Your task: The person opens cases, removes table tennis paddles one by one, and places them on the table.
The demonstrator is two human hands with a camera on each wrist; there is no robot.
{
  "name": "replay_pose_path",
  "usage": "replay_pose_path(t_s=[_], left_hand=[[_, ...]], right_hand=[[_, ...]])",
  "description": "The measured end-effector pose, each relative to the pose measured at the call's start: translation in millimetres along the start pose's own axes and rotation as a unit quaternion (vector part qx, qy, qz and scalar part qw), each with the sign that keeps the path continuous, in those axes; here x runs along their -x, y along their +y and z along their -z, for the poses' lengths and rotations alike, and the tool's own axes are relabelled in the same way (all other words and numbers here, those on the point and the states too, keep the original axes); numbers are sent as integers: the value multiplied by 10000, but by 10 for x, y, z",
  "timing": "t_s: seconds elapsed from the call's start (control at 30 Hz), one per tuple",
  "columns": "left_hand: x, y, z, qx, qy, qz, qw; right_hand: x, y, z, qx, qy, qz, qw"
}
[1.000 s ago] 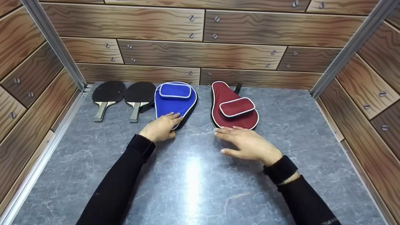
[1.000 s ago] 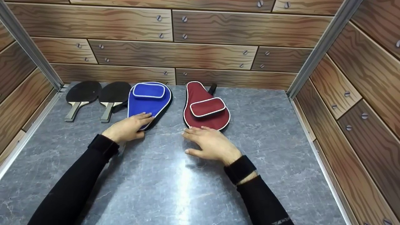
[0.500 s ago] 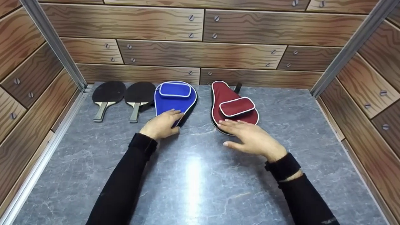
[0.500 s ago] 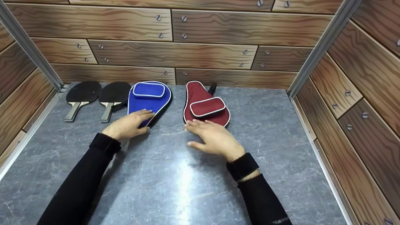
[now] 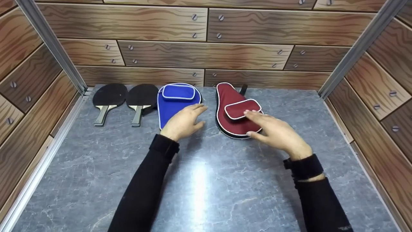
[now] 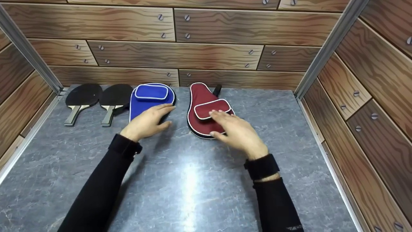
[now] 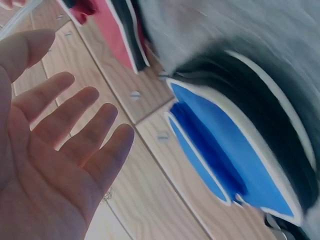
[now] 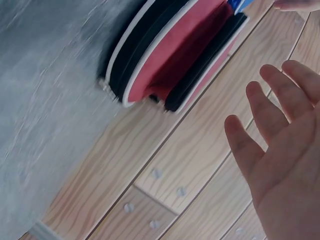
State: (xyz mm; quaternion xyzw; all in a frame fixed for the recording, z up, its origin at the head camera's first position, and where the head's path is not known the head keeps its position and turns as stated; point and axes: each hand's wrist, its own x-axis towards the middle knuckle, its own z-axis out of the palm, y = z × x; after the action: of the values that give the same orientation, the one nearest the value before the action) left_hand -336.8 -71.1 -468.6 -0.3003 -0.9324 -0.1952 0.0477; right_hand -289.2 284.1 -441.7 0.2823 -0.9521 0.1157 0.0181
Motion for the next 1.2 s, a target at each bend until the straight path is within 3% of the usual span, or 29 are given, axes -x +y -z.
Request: replay_pose_path(t_s=[0.4, 0.67, 0.9, 1.2], left_hand=[[-356, 422, -195, 185, 333, -343, 9987], [-570, 658, -446, -27, 215, -445, 9988], [-621, 717, -637, -668, 67, -497, 9965], [-571, 645, -707, -423, 49, -319, 9986]], right_hand=[[118, 283, 101, -116, -23, -711, 9974], [142, 445, 82, -206, -49, -972, 9950], [161, 626, 34, -513, -56, -956, 9941], [108, 801, -121, -568, 144, -1019, 9931]])
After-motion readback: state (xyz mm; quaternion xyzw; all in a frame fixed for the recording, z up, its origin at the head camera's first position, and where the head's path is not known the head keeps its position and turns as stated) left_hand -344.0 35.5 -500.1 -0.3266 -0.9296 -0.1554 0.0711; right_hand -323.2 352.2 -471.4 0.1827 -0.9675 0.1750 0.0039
